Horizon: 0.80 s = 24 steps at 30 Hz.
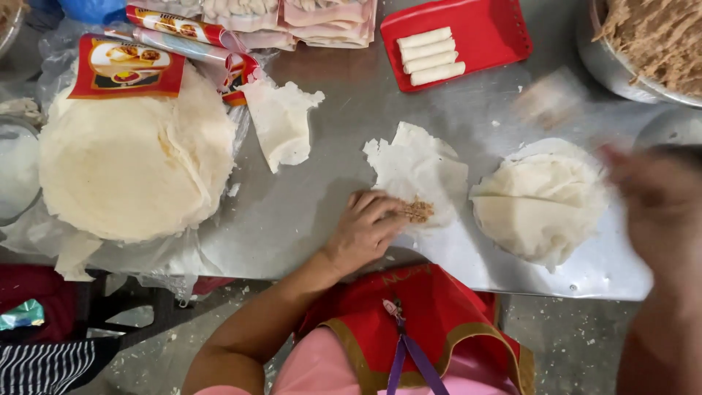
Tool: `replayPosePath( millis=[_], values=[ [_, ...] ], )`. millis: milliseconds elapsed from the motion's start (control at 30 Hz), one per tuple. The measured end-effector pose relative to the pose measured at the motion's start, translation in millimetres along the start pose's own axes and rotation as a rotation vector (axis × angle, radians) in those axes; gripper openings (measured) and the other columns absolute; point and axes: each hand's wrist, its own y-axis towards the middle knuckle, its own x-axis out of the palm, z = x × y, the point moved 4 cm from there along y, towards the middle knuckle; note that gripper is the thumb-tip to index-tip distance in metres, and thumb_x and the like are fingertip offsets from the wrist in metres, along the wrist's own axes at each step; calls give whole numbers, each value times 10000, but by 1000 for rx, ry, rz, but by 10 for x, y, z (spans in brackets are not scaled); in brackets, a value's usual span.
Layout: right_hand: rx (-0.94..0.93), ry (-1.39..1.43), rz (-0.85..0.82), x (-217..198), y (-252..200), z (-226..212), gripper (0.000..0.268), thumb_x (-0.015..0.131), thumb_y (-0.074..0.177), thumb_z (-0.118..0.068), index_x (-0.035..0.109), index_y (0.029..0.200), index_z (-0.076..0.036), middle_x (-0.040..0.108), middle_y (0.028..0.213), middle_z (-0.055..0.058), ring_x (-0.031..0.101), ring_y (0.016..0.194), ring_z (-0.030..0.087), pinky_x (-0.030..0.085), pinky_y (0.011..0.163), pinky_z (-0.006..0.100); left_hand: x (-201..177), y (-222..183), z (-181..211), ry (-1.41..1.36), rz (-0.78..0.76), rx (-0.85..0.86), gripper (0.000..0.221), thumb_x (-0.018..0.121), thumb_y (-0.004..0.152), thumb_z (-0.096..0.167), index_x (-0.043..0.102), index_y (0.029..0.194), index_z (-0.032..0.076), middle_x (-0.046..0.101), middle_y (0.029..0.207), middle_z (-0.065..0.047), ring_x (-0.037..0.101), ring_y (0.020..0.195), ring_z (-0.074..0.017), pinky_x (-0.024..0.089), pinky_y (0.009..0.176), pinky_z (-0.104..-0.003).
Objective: Manually assembling spring rolls by separating wrappers, adding filling with a fork, and rolling them tightly.
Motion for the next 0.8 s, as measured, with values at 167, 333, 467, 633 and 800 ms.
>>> replayPosePath(
  millis=[167, 333, 467, 633, 800],
  values=[
    [425, 97, -336, 1106, -205, -482, 178, 637, 973, -57, 707, 1111, -146, 743, 1226, 83, 696, 1146, 218, 533, 1033, 324, 5, -61, 47, 86, 143, -17, 205, 658, 861, -15, 697, 846, 186, 602, 948, 21, 558, 937, -222, 354, 831, -366],
    [394, -480, -575, 1011, -262, -367, 397, 683, 909, -319, 716, 1271, -481, 766, 1228, -153, 739, 1040, 138, 576, 728, 367, -12, -61, 47, 114, 112, -20, 173, 679, 909, 26, 690, 836, 183, 543, 843, 31, 513, 874, -206, 327, 812, -357],
    [196, -574, -504, 850, -11, -766, 301, 659, 953, -350, 759, 1222, -439, 758, 1031, -127, 720, 877, 156, 528, 615, 378, -29, -45, 55, 73, 142, -19, 171, 683, 929, 25, 698, 839, 170, 542, 831, 23, 519, 867, -209, 337, 814, -352],
    [-118, -722, -392, 1327, -93, -751, 256, 688, 963, -371, 783, 1200, -390, 763, 1018, -111, 732, 712, 164, 553, 397, 384, -6, -92, 25, 74, 148, -13, 175, 680, 922, 18, 695, 830, 166, 528, 808, 18, 502, 851, -208, 333, 799, -347],
    [-195, -606, -28, 1380, -271, -817, 330, 736, 1036, -13, 788, 1327, -159, 752, 1053, 9, 667, 783, 113, 463, 494, 295, 40, -111, 28, 43, 86, -31, 164, 629, 824, -1, 659, 770, 150, 587, 952, -21, 562, 1062, -265, 382, 862, -396]
  ],
)
